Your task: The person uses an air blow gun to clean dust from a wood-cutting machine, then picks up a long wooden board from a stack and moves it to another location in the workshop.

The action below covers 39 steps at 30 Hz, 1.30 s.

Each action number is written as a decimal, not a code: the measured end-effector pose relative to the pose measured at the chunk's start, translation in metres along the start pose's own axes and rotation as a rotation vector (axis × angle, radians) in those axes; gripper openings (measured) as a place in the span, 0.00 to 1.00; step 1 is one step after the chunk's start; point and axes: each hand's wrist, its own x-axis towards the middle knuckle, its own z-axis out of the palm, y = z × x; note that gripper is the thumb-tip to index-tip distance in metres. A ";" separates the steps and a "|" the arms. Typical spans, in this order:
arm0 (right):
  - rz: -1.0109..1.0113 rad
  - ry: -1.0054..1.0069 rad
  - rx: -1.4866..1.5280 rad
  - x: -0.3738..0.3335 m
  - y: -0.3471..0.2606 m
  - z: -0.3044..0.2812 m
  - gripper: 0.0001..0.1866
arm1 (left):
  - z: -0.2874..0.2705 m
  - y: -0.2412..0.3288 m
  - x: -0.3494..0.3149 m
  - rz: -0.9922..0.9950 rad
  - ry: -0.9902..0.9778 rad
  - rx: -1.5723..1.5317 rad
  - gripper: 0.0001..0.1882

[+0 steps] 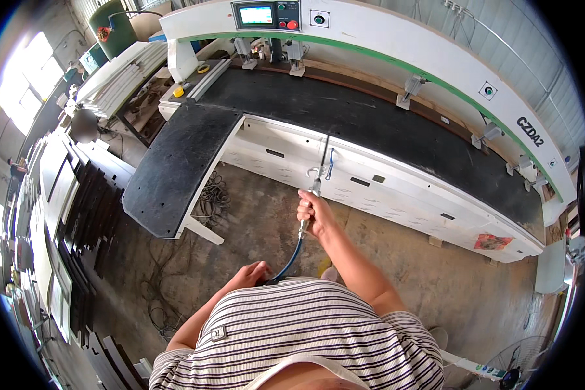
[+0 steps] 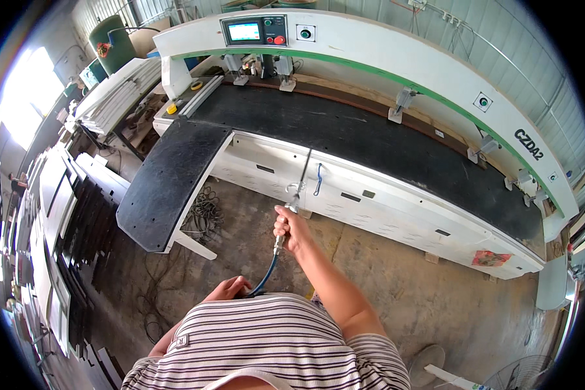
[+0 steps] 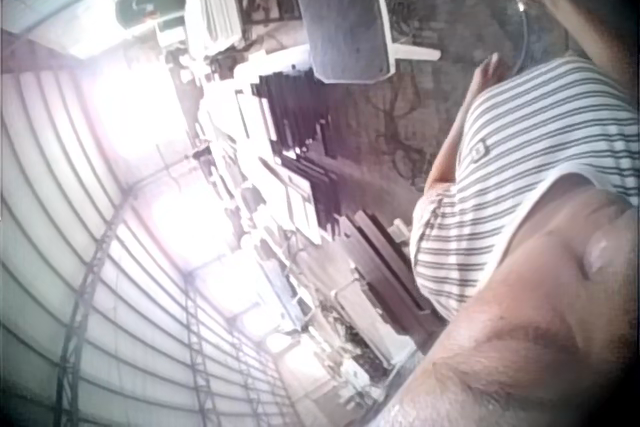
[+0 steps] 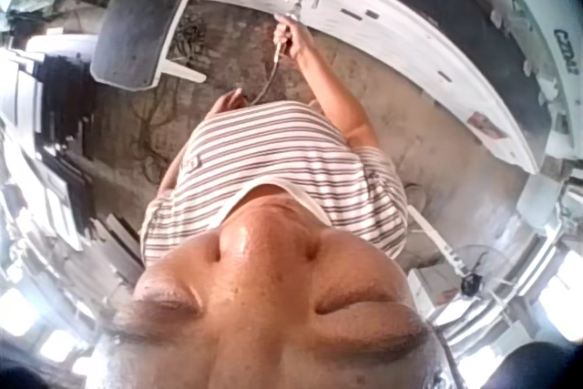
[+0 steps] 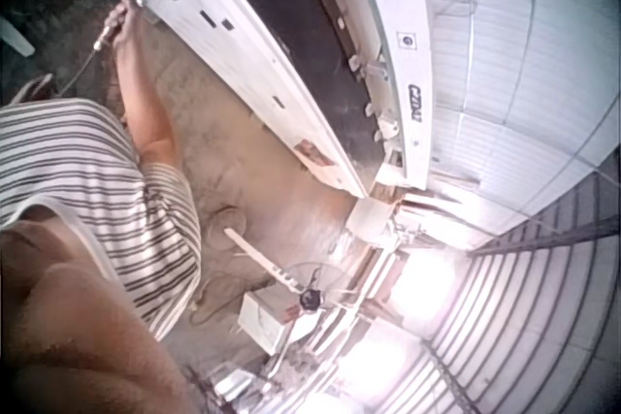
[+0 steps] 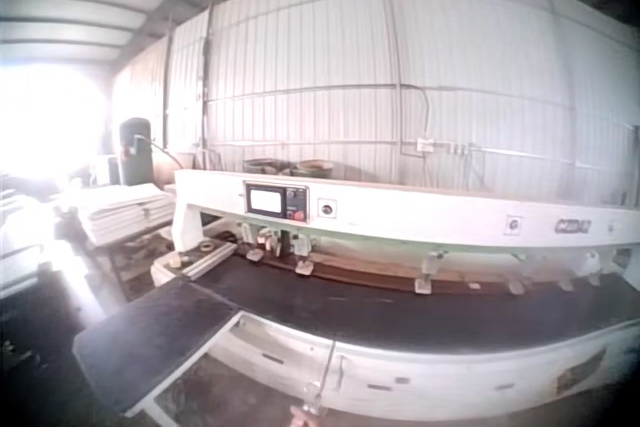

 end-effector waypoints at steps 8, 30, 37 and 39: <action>-0.010 0.081 -0.088 -0.007 0.044 -0.018 0.07 | 0.017 0.026 0.028 0.171 -0.112 0.014 0.29; 0.092 -0.016 -0.899 -0.009 0.025 -0.062 0.16 | 0.001 0.036 0.050 0.217 0.137 -0.468 0.25; 0.055 0.157 -1.338 -0.035 0.003 -0.162 0.11 | -0.030 0.030 0.025 0.203 0.379 -1.045 0.25; 0.186 0.487 -1.373 -0.034 0.009 -0.157 0.11 | -0.044 0.024 0.022 0.204 0.413 -1.089 0.24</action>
